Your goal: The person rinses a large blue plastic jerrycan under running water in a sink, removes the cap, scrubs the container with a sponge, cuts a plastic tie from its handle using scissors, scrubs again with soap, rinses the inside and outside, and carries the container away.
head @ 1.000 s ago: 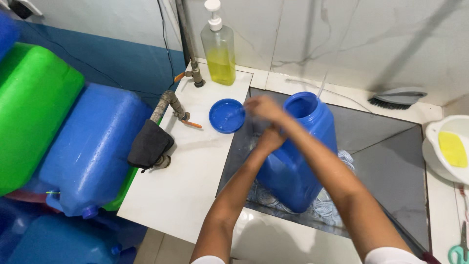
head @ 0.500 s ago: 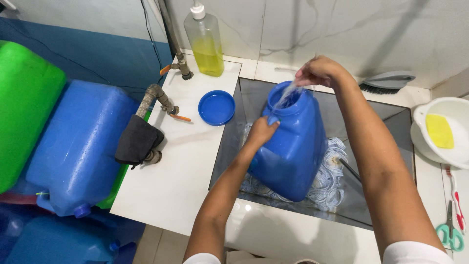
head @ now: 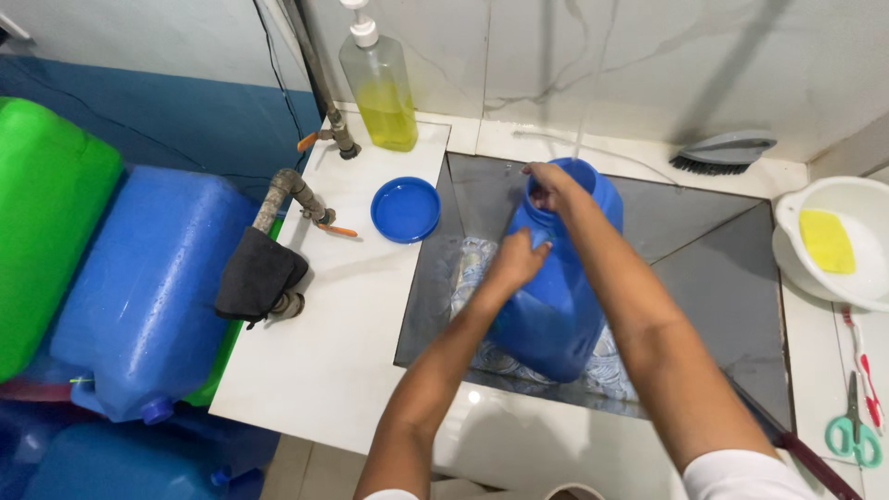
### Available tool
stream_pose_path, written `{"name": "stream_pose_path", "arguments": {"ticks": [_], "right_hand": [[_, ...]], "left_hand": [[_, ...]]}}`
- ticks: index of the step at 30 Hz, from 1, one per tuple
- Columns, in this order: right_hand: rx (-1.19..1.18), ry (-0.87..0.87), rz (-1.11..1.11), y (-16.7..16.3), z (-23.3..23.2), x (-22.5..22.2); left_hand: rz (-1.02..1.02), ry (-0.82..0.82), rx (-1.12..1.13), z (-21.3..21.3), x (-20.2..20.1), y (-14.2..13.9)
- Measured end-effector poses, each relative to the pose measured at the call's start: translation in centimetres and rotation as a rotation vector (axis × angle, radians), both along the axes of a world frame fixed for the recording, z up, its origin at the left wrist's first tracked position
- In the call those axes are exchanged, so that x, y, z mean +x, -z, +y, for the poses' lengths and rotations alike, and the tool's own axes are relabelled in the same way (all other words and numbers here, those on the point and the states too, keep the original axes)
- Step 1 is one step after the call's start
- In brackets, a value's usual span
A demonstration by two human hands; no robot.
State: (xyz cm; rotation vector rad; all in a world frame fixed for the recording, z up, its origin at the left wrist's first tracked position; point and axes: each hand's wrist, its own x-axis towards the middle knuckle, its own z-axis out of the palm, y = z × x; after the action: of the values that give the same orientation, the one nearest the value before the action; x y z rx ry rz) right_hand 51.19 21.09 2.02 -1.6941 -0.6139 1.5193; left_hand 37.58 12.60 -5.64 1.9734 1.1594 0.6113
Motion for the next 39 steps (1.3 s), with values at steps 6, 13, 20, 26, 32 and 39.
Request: {"name": "stream_pose_path", "arguments": {"ticks": [6, 13, 20, 26, 32, 39], "right_hand": [[-0.307, -0.739, -0.3, -0.9, -3.1, 2.1], [-0.475, -1.774, -1.159, -3.8, -13.2, 1.9], [-0.207, -1.462, -1.4, -8.6, -20.8, 4.0], [0.553, -0.425, -0.842, -7.9, -26.9, 11.1], [0.286, 0.02, -0.749, 2.2, -32.9, 19.8], [0.464, -0.138, -0.981, 8.3, -33.9, 19.2]], "left_hand": [[0.086, 0.279, 0.118, 2.7, -4.8, -1.1], [0.295, 0.471, 0.287, 4.4, -4.5, -4.2], [0.354, 0.466, 0.425, 2.4, -1.3, -4.2], [0.318, 0.465, 0.527, -2.2, -3.1, -5.9], [0.069, 0.494, 0.878, -4.1, -7.6, -15.2], [0.004, 0.525, 1.207, -6.0, -10.6, -28.7]]}}
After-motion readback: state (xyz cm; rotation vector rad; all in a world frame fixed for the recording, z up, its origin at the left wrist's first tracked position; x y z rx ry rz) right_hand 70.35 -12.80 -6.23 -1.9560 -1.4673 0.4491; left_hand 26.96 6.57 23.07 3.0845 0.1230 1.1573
